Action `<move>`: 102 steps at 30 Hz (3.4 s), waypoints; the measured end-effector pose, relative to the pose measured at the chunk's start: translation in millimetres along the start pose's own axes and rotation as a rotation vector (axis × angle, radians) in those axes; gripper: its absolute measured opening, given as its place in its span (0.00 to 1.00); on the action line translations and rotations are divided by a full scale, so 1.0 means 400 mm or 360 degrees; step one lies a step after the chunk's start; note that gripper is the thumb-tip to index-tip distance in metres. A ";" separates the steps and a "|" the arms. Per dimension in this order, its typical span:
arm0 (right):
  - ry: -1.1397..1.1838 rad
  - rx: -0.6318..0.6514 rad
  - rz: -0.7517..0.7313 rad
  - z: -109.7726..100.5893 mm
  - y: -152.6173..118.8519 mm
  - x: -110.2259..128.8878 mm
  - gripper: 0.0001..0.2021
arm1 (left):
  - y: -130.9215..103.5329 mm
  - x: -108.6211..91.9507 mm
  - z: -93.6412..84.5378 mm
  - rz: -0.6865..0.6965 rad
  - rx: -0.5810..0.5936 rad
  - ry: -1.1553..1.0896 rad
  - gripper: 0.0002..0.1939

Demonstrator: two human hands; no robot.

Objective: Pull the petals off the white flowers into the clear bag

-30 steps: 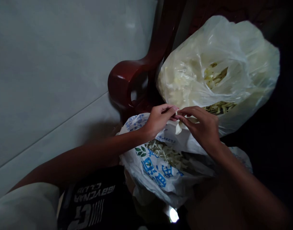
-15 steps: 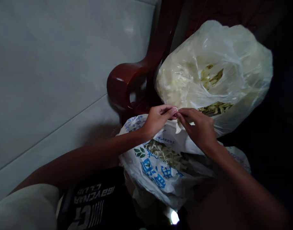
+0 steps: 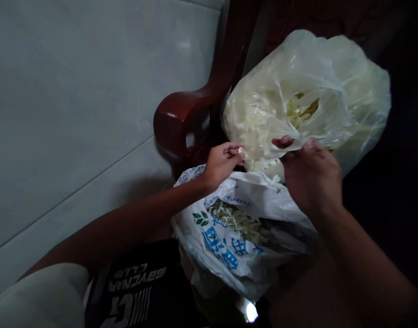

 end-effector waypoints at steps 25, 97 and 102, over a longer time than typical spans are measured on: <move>-0.1834 0.0403 -0.0950 0.030 -0.039 -0.022 0.08 | -0.018 -0.015 0.006 0.0302 0.0088 0.0318 0.08; -0.1332 -0.0422 -0.1052 -0.026 0.007 0.079 0.10 | 0.029 -0.068 -0.042 0.0749 -0.0207 0.0445 0.12; -0.0888 -0.0697 -0.1079 -0.039 0.016 0.080 0.10 | 0.042 -0.041 -0.044 0.0472 -0.0275 0.0329 0.12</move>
Point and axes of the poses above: each hand's wrist, its own y-axis towards the middle knuckle, its own z-axis out of the palm, x = y × z, the point moved 3 cm from there along y, towards the middle knuckle, and after that the axes turned 9 degrees about -x, right-handed, at the moved point
